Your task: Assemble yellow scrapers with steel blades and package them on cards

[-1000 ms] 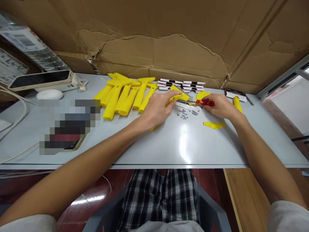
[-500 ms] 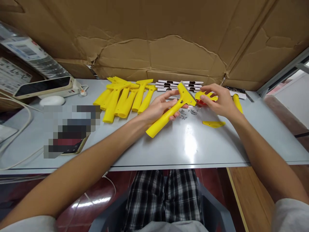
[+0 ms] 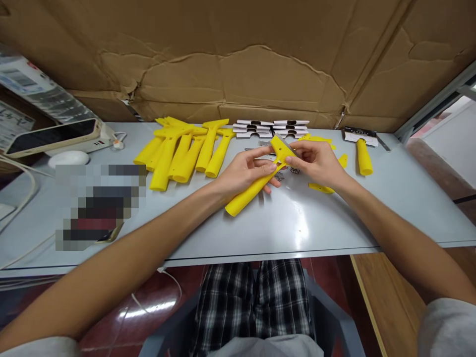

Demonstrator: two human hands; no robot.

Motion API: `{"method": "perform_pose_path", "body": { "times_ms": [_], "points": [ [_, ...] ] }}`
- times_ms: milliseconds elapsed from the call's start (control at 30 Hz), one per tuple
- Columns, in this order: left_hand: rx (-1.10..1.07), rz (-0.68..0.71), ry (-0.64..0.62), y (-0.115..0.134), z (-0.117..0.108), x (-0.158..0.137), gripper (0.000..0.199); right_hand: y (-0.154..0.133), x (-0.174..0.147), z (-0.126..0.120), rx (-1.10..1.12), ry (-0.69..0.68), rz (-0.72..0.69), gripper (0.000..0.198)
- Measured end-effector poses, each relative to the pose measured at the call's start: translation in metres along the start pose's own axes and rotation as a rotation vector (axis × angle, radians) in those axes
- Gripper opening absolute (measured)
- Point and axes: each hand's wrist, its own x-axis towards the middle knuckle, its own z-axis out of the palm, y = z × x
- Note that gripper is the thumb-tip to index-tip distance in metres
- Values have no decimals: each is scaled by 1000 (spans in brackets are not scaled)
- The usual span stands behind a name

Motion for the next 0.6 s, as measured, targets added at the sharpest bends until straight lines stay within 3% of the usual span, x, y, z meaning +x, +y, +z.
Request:
{"method": "perform_pose_path", "body": {
  "times_ms": [133, 267, 367, 467, 600],
  "points": [
    [6, -8, 52, 0, 3, 1, 64, 5, 4, -15, -45, -63, -72, 64],
    [-43, 10, 129, -3, 6, 2, 58, 9, 8, -48, -366, -124, -123, 33],
    [-95, 18, 166, -7, 7, 3, 55, 8, 9, -64, -576, -246, -67, 26],
    [-138, 43, 206, -9, 10, 3, 49, 6, 9, -60, -687, -303, -23, 28],
    [-154, 55, 284, -7, 16, 1, 43, 10, 8, -42, -729, -276, 13, 25]
  ]
}}
